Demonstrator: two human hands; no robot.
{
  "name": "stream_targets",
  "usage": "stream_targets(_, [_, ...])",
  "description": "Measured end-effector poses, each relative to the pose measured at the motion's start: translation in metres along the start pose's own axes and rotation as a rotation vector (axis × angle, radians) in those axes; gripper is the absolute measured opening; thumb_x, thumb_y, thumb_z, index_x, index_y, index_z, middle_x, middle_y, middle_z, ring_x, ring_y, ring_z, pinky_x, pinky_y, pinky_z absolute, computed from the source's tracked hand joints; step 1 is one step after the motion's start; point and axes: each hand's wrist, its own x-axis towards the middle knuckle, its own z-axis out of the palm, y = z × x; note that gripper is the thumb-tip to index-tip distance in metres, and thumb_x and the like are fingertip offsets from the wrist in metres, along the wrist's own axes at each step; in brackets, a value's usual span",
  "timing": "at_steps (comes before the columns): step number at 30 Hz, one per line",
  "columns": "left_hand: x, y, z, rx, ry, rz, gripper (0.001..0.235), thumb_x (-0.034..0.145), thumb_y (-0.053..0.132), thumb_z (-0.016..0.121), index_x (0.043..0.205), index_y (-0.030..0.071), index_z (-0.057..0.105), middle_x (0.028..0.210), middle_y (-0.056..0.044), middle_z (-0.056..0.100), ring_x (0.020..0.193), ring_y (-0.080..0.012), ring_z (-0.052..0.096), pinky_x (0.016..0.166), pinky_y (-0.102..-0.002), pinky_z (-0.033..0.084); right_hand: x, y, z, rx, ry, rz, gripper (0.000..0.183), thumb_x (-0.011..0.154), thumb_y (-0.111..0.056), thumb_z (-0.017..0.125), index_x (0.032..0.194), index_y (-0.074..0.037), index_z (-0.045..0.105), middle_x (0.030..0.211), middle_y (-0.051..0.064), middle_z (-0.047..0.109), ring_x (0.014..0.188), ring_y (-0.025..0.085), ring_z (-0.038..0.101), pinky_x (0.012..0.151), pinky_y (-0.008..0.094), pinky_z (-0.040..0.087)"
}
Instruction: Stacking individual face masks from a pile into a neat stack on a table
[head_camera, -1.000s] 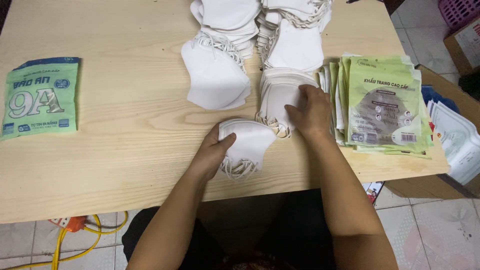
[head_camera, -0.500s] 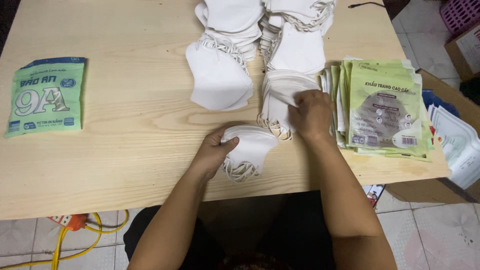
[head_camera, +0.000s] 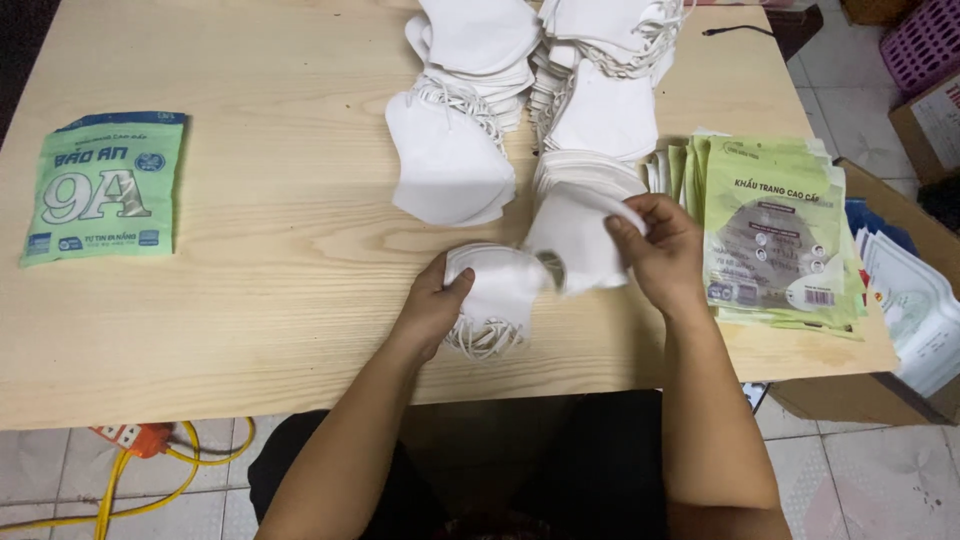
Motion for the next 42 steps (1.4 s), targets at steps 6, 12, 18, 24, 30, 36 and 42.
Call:
stream_targets(6, [0.007,-0.007,-0.003,0.001,0.01,0.006,0.046,0.104,0.016,0.056,0.147,0.002,0.051,0.137,-0.023,0.061,0.128,-0.0314,0.056,0.106,-0.051,0.047,0.003,0.016,-0.003,-0.141,-0.003,-0.098,0.015,0.094,0.002,0.078,0.105,-0.004,0.069,0.081,0.006,0.067,0.077,0.013,0.06,0.07,0.028,0.051])
stream_targets(12, [0.0,-0.003,-0.001,-0.033,0.011,0.003,0.046,0.102,0.015,0.059,0.146,0.002,0.053,0.135,-0.024,0.062,0.125,-0.0308,0.058,0.103,-0.05,0.049,0.004,0.018,-0.012,-0.314,0.14,-0.281,0.012,0.099,0.001,0.074,0.108,-0.003,0.07,0.096,0.011,0.069,0.093,0.022,0.066,0.087,0.036,0.051])
stream_targets(18, [0.017,-0.014,-0.003,-0.213,-0.041,-0.018,0.043,0.103,0.018,0.061,0.143,0.002,0.055,0.123,-0.016,0.069,0.11,-0.024,0.066,0.094,-0.044,0.057,-0.02,-0.058,0.043,-0.016,-0.269,0.274,0.012,0.091,-0.003,0.076,0.102,0.001,0.072,0.079,0.02,0.073,0.064,0.026,0.068,0.066,0.035,0.056])
stream_targets(24, [0.008,-0.002,-0.002,-0.302,-0.088,-0.039,0.046,0.103,0.022,0.063,0.143,0.002,0.055,0.125,-0.019,0.071,0.107,-0.0253,0.07,0.093,-0.047,0.058,-0.01,0.016,0.054,0.022,-0.347,0.36,0.019,0.084,-0.007,0.083,0.098,-0.001,0.073,0.068,0.002,0.064,0.059,0.011,0.063,0.054,0.02,0.049])
stream_targets(30, [0.001,0.004,0.008,-0.284,-0.126,-0.016,0.047,0.098,0.017,0.069,0.141,0.002,0.058,0.119,-0.014,0.072,0.104,-0.022,0.07,0.09,-0.043,0.059,-0.017,0.047,0.063,0.055,-0.366,0.418,0.028,0.08,-0.011,0.086,0.104,-0.001,0.073,0.073,0.005,0.068,0.062,0.013,0.065,0.058,0.023,0.054])
stream_targets(36, [-0.002,0.008,0.002,-0.261,-0.108,-0.016,0.046,0.095,0.012,0.071,0.138,0.001,0.061,0.119,-0.014,0.073,0.104,-0.0208,0.069,0.091,-0.043,0.059,-0.003,0.035,0.041,-0.242,-0.279,0.152,0.03,0.086,-0.021,0.084,0.111,-0.009,0.074,0.094,0.015,0.075,0.093,0.025,0.072,0.083,0.038,0.058])
stream_targets(42, [0.002,-0.004,0.002,-0.231,-0.126,-0.002,0.044,0.096,0.009,0.069,0.139,0.004,0.062,0.124,-0.013,0.071,0.11,-0.0218,0.067,0.095,-0.041,0.056,0.015,0.036,0.01,-0.925,-0.134,0.023,0.052,0.084,-0.029,0.085,0.128,-0.009,0.066,0.12,0.017,0.062,0.117,0.043,0.058,0.099,0.053,0.048])
